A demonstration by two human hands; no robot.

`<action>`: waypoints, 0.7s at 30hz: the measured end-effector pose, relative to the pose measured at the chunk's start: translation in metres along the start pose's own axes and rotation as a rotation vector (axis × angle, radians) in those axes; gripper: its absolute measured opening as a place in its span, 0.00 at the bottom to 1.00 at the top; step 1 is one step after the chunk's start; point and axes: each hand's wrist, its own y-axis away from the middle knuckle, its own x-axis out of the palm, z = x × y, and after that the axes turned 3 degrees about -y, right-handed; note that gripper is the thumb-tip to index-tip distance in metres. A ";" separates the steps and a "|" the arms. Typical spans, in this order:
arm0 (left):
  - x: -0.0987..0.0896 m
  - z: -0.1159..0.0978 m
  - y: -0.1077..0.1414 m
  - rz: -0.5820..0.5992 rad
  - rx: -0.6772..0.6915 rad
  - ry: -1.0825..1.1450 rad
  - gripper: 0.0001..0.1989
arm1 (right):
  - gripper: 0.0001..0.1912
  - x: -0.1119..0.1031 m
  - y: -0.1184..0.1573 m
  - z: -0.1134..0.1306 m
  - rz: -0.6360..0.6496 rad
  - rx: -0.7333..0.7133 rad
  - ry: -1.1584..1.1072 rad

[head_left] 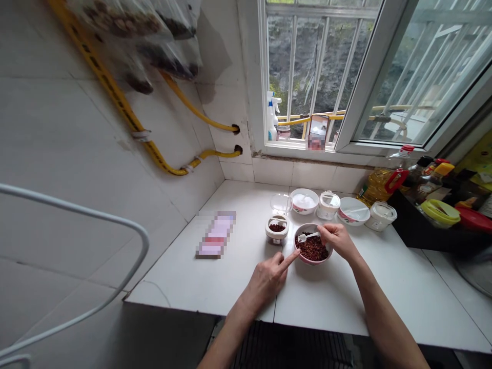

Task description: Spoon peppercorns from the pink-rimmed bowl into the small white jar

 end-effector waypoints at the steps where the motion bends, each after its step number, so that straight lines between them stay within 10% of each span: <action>1: -0.001 0.000 0.000 -0.002 -0.002 0.003 0.36 | 0.27 -0.001 0.000 -0.001 0.003 0.020 -0.037; 21: 0.000 0.000 0.000 -0.009 0.003 0.008 0.36 | 0.29 0.020 -0.007 0.023 -0.207 -0.099 -0.076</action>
